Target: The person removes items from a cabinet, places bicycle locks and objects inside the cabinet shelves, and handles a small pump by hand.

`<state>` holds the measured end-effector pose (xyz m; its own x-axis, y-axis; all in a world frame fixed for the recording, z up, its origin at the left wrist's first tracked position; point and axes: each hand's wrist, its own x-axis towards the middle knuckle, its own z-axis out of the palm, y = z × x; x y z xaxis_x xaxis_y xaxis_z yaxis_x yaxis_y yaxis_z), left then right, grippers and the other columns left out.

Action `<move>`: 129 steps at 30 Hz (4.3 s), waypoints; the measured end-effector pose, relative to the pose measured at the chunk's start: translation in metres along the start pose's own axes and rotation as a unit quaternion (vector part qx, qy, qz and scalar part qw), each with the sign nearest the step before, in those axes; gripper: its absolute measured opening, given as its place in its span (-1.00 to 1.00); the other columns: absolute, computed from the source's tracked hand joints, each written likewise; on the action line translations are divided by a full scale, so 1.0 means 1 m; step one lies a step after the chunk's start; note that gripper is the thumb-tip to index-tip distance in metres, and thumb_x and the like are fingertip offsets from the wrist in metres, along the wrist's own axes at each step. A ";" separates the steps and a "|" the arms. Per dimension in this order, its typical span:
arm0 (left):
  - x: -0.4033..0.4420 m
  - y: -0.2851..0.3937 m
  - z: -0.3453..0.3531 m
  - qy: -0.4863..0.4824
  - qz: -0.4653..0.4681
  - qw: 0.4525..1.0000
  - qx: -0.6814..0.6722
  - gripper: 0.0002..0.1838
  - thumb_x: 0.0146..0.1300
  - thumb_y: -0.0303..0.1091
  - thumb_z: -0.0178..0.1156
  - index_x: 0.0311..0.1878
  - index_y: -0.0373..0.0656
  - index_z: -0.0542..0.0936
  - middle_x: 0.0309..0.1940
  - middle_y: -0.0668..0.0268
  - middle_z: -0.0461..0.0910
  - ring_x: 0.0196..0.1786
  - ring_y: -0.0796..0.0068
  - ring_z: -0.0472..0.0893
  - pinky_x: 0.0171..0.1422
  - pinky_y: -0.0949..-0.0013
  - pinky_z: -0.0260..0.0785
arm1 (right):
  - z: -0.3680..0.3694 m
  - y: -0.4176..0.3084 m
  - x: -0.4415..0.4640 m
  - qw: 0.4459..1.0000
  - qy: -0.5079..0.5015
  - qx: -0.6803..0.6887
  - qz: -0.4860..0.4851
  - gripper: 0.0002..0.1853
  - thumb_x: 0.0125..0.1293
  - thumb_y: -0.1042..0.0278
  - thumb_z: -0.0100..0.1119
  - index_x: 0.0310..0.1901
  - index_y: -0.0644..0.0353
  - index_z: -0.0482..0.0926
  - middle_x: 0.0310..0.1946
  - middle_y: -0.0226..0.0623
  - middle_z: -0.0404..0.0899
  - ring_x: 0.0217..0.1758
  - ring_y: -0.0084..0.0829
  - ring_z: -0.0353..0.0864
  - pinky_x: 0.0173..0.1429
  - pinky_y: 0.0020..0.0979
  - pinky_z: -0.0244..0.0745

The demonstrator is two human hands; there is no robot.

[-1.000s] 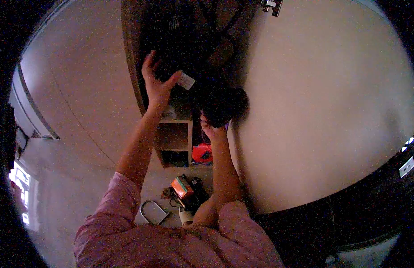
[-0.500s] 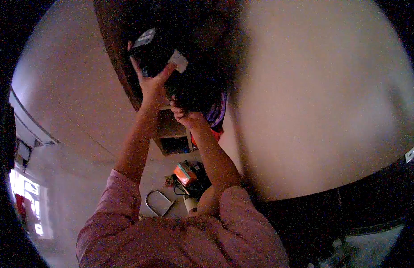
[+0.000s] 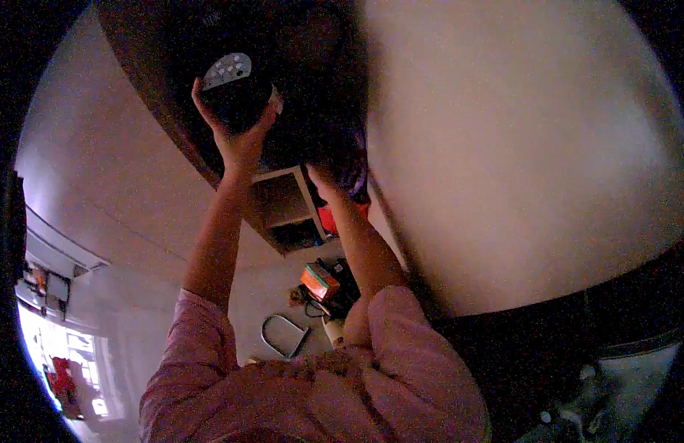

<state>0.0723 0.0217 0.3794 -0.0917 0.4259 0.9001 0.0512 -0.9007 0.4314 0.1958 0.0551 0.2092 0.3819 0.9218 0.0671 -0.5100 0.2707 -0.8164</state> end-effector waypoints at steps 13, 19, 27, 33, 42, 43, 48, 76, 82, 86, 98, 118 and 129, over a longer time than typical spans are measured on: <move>-0.006 0.002 0.058 -0.020 0.010 0.996 -0.088 0.02 -0.28 -0.39 0.43 0.25 -0.07 -0.02 0.09 0.13 0.20 0.18 0.21 0.19 0.28 0.26 0.03 | -0.042 -0.011 0.040 0.977 -0.134 0.166 -0.007 -0.46 0.27 0.14 -0.11 0.26 0.05 0.11 0.21 -0.41 0.20 0.25 -0.43 0.15 0.32 -0.40 0.00; -0.002 0.013 0.090 -0.080 0.064 0.974 0.201 0.04 -0.48 -0.38 0.45 0.22 0.05 0.15 0.14 0.06 0.19 0.14 -0.06 0.18 0.21 0.07 0.10 | -0.043 -0.024 0.037 0.982 -0.151 0.099 0.050 -0.47 0.31 0.01 -0.18 0.26 0.00 0.11 0.15 -0.52 0.25 0.14 -0.51 0.27 0.17 -0.42 0.19; -0.010 -0.038 0.092 -0.154 0.031 0.919 0.361 0.02 -0.24 -0.16 0.39 0.32 0.24 0.01 0.28 0.09 0.04 0.14 -0.02 0.21 0.07 -0.07 0.19 | -0.048 -0.018 0.032 0.992 -0.079 0.032 0.093 -0.49 0.23 -0.06 -0.07 0.16 -0.04 0.27 -0.01 -0.47 0.37 -0.06 -0.47 0.33 0.06 -0.41 0.21; 0.021 -0.065 0.105 -0.145 -0.006 0.898 0.415 -0.01 -0.17 -0.03 0.33 0.33 0.19 -0.02 0.29 0.13 0.03 0.14 0.08 0.23 0.00 -0.12 0.23 | -0.056 -0.011 0.045 0.993 -0.022 -0.059 0.096 -0.58 0.21 0.02 -0.01 0.07 -0.01 0.38 -0.16 -0.46 0.44 -0.18 -0.51 0.40 -0.05 -0.48 0.26; -0.021 -0.072 0.092 -0.179 0.043 0.896 0.405 -0.18 0.09 -0.12 0.13 0.34 0.03 -0.08 0.33 0.07 -0.12 0.32 0.09 0.05 0.21 -0.24 -0.04 | -0.034 -0.039 0.023 0.992 -0.004 -0.120 0.035 -0.65 0.20 0.03 -0.01 -0.09 0.07 0.46 -0.30 -0.40 0.50 -0.36 -0.54 0.47 -0.22 -0.51 0.35; -0.028 -0.074 0.088 -0.186 0.047 0.895 0.402 -0.20 0.09 -0.12 0.13 0.34 0.01 -0.06 0.34 0.07 -0.13 0.34 0.10 0.01 0.23 -0.24 -0.06 | -0.029 -0.042 0.021 0.991 0.000 -0.127 0.029 -0.66 0.19 0.03 -0.01 -0.13 0.09 0.48 -0.34 -0.40 0.51 -0.41 -0.54 0.47 -0.26 -0.52 0.36; -0.051 -0.083 0.073 -0.231 0.017 0.901 0.367 -0.28 0.10 -0.12 0.12 0.30 -0.06 0.08 0.34 0.06 -0.16 0.38 0.12 -0.09 0.28 -0.18 -0.10 | -0.037 -0.031 0.029 0.991 -0.027 -0.131 0.031 -0.71 0.18 0.06 0.03 -0.29 0.12 0.50 -0.47 -0.42 0.51 -0.49 -0.58 0.46 -0.41 -0.54 0.32; -0.435 -0.068 -0.296 -0.432 -0.613 0.614 0.245 -0.41 0.07 0.04 0.10 0.04 -0.24 0.44 0.03 0.05 0.41 0.09 0.11 0.40 0.18 0.21 0.21 | -0.006 -0.033 -0.118 0.837 -0.279 -0.466 0.066 -0.74 0.27 0.28 -0.02 -0.08 0.22 0.46 -0.21 -0.29 0.54 -0.31 -0.51 0.56 -0.21 -0.54 0.42; -0.503 -0.054 -0.340 -0.472 -0.654 0.560 0.188 -0.45 0.08 0.02 0.10 0.00 -0.23 0.47 -0.04 0.07 0.47 0.01 0.14 0.46 0.11 0.21 0.29 | -0.155 0.088 -0.167 0.784 -0.203 -0.451 0.375 -0.72 0.26 0.30 -0.01 -0.01 0.15 0.42 -0.23 -0.29 0.54 -0.34 -0.54 0.54 -0.32 -0.54 0.43; -0.631 -0.108 -0.430 -0.462 -0.562 0.651 0.213 -0.49 0.07 -0.02 0.11 -0.02 -0.21 0.48 -0.10 0.09 0.51 -0.06 0.17 0.50 0.02 0.19 0.35 | -0.192 0.158 -0.214 0.764 -0.164 -0.477 0.402 -0.71 0.23 0.30 0.04 -0.02 0.14 0.42 -0.28 -0.30 0.55 -0.40 -0.56 0.54 -0.38 -0.57 0.43; -0.605 -0.072 -0.385 -0.231 -0.859 0.395 0.230 -0.51 -0.08 -0.06 0.21 -0.17 -0.26 0.49 -0.49 0.18 0.56 -0.48 0.36 0.55 -0.34 0.32 0.42 | -0.177 0.250 -0.277 0.793 -0.234 -0.439 0.352 -0.80 0.19 0.36 0.08 -0.19 0.26 0.52 -0.44 -0.33 0.58 -0.51 -0.61 0.53 -0.48 -0.55 0.41; -0.512 -0.032 -0.274 0.275 -0.779 0.501 -0.260 -0.82 0.28 -0.24 -0.07 -0.22 -0.15 0.36 -0.55 0.36 0.36 -0.35 0.35 0.44 -0.07 0.18 0.34 | -0.169 0.268 -0.291 0.644 -0.526 -0.551 -0.063 -0.57 0.05 0.19 0.19 -0.01 0.03 0.41 -0.02 -0.28 0.39 -0.03 -0.26 0.45 -0.04 -0.29 0.39; -0.502 -0.029 -0.278 0.181 -0.816 0.514 -0.191 -0.73 0.27 -0.29 -0.04 0.00 -0.13 0.38 -0.59 0.44 0.27 -0.61 0.57 0.29 -0.43 0.44 0.28 | -0.163 0.233 -0.266 0.780 -0.263 -0.568 0.031 -0.72 0.09 0.22 0.16 -0.15 0.08 0.50 -0.37 -0.17 0.50 -0.24 -0.22 0.50 -0.11 -0.27 0.39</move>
<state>-0.1593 -0.1894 -0.1018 0.1148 0.6597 -0.7427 -0.5809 0.6510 0.4886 0.1014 -0.1719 -0.0928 -0.1373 0.9905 -0.0114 0.6096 0.0754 -0.7891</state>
